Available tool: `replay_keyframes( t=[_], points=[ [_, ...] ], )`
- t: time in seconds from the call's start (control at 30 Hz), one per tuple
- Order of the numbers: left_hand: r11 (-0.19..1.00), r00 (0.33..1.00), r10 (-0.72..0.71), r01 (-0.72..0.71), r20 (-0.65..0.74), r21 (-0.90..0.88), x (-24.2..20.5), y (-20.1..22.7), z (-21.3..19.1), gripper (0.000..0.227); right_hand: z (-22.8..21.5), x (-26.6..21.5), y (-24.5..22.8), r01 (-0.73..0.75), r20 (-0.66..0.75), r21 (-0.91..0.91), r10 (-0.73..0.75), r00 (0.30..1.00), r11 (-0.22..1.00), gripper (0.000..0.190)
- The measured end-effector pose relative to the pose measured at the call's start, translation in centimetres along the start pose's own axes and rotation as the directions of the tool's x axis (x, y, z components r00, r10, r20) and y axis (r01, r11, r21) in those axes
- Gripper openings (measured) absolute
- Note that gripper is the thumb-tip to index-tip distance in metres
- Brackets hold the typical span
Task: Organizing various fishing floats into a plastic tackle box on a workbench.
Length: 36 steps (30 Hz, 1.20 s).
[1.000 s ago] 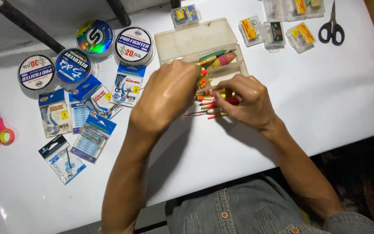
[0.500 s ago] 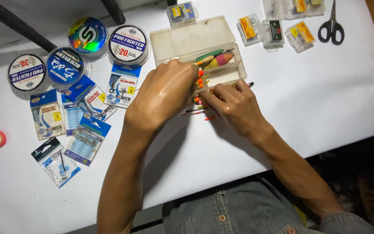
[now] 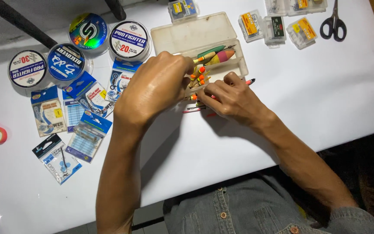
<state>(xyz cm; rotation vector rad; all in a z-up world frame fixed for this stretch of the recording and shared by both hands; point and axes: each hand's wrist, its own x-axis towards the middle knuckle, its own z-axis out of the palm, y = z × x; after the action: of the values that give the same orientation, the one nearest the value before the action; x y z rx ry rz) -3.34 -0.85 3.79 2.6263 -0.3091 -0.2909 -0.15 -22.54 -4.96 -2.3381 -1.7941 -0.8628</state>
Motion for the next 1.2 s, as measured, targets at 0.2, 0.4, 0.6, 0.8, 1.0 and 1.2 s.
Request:
replay_keyframes(
  t=[0.2,0.4,0.6,0.8,1.0,1.2],
  points=[
    [0.999,0.997,0.043,-0.044,-0.064,-0.023,-0.6,-1.3,-1.2,0.014,-1.4,0.5,0.4,-0.149,-0.003,0.393,0.163,0.987,0.907,0.017],
    [0.999,0.994,-0.016,0.020,-0.108,0.037,-1.7,-1.3,-1.9,0.015,-4.2,2.5,3.6,-0.186,0.085,0.744,0.185,0.979,0.642,0.017],
    [1.000,0.995,-0.008,0.011,-0.103,0.025,-1.8,-0.6,-1.7,0.022,-3.6,3.7,4.5,-0.216,0.116,0.753,0.198,0.973,0.621,0.013],
    [0.992,0.999,-0.044,0.048,-0.031,0.114,-2.3,0.7,-0.9,0.018,-3.0,3.2,4.4,-0.222,0.149,0.739,0.167,0.975,0.637,0.014],
    [0.928,0.981,-0.187,0.157,0.057,0.338,2.4,3.0,10.4,0.029,-3.9,2.7,4.5,-0.260,0.109,0.713,0.264,0.958,0.651,0.014],
    [0.832,0.959,-0.277,0.269,-0.056,0.485,3.8,5.0,15.5,0.027,-4.6,-1.2,4.2,-0.328,0.200,0.518,0.261,0.944,0.790,0.009]
  ],
)
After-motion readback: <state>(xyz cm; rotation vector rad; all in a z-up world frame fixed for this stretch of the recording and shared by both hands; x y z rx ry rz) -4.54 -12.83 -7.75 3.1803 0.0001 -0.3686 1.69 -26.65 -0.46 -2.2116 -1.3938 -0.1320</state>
